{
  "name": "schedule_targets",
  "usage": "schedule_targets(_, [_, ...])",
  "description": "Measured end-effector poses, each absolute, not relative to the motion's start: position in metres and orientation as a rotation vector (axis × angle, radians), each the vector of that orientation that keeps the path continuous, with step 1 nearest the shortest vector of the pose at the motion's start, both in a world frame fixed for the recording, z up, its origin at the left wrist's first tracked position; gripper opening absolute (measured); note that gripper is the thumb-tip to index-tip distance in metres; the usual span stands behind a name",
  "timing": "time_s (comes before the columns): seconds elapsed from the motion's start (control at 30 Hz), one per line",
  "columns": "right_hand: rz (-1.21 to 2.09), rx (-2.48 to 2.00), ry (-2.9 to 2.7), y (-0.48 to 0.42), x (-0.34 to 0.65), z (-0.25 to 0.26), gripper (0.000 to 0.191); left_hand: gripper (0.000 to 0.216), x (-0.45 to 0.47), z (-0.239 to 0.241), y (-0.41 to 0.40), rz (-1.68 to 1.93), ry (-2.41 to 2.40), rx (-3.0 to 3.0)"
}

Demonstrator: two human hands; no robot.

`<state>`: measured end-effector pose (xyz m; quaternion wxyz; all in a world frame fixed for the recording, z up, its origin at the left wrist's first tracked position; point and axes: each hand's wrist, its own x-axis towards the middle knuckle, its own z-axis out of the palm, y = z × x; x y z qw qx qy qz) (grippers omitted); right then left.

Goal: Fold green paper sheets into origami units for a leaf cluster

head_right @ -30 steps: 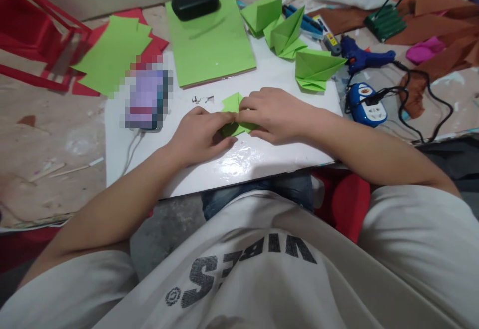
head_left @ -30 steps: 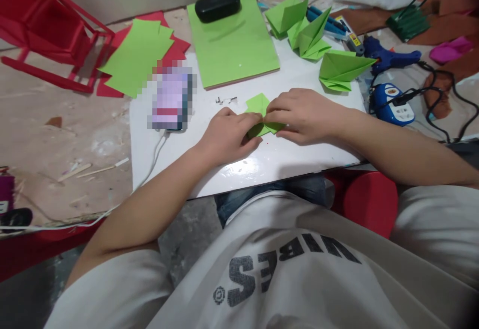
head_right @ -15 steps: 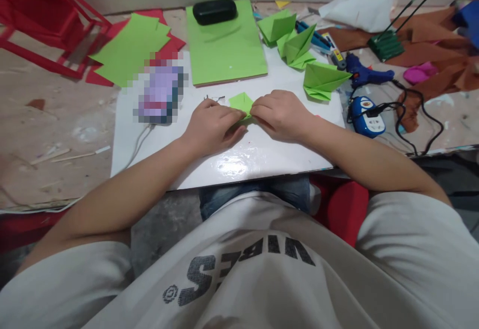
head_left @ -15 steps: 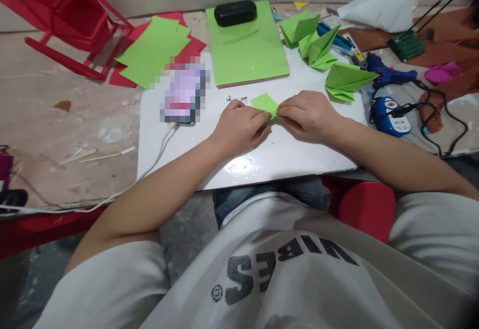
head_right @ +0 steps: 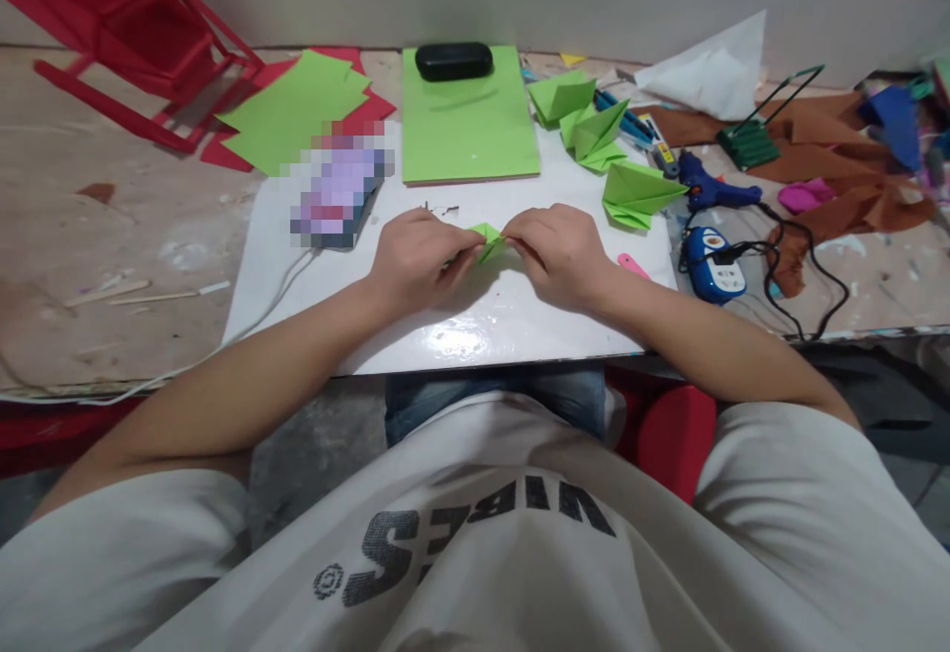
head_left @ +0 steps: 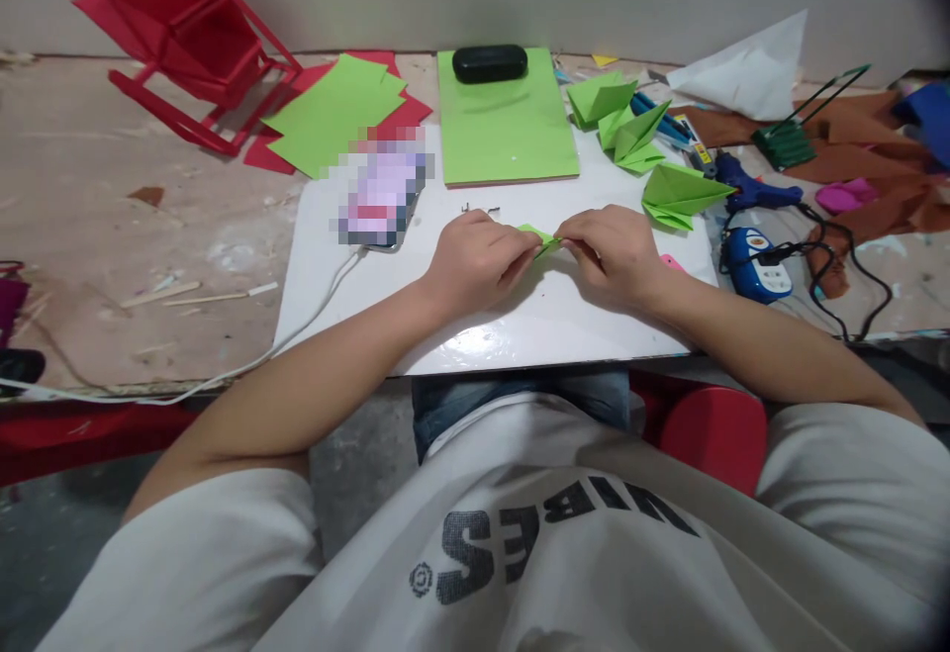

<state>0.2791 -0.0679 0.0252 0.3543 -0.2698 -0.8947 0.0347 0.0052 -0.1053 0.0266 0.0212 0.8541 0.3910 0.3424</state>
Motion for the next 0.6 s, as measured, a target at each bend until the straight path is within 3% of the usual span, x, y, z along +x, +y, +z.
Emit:
schedule_targets(0.17, [0.148, -0.702, -2.271, -0.075, 0.278, 0.031, 0.033, 0.039, 0.005, 0.035, -0.112, 1.136, 1.040, 2.570])
schedule_targets(0.6, [0.376, -0.712, -2.180, -0.091, 0.273, 0.047, 0.039, 0.026, 0.020, 0.043, -0.135, 1.372, 1.133, 2.079])
